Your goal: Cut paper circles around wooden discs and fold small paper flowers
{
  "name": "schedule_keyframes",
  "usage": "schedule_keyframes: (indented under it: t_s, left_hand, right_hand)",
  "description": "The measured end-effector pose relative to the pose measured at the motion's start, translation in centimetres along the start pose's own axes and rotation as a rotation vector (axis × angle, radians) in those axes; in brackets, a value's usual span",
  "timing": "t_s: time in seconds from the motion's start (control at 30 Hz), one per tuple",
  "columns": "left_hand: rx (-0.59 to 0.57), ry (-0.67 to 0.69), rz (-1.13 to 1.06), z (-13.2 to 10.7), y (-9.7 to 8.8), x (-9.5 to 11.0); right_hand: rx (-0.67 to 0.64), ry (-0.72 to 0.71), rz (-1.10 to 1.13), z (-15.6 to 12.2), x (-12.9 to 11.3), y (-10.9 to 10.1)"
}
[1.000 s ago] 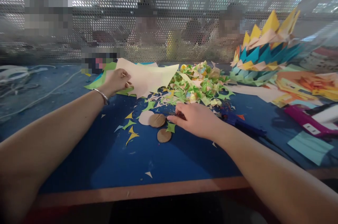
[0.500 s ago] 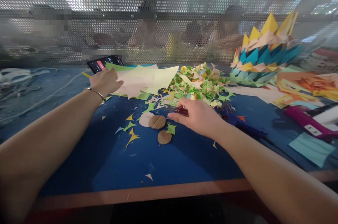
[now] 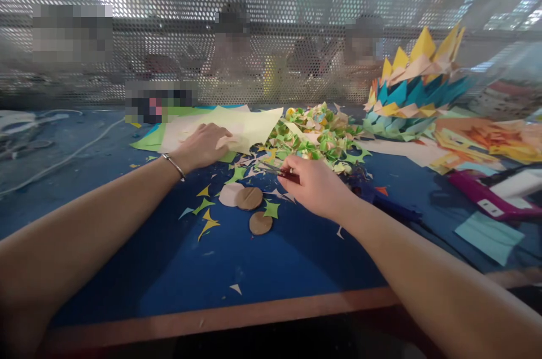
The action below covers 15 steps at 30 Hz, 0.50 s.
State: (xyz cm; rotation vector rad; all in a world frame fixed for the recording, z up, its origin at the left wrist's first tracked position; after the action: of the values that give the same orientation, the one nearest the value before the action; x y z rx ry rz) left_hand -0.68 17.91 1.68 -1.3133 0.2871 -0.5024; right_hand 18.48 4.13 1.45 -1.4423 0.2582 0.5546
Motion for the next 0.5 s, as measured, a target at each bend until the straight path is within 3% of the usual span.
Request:
schedule_keyframes:
  t_s: [0.17,0.5]
  left_hand:
    - [-0.010,-0.096,0.073,-0.2,-0.4,-1.5]
    - [-0.020,-0.169,0.108,-0.2,-0.1,-1.7]
  right_hand:
    - [-0.003,0.001,0.024,0.1,0.2,0.3]
    - [0.148,0.058,-0.007,3.0,0.6,-1.9]
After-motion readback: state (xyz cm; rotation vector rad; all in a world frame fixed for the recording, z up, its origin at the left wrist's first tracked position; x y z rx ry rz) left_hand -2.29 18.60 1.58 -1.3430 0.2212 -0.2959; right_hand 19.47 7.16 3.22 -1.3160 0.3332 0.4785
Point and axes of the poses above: each hand's wrist, its own z-axis towards the middle knuckle, its own y-axis out of the palm, x = y × z, the point moved 9 cm from there along z, towards the middle knuckle, and after that the axes turned 4 degrees about -z, right-handed, at the moved point
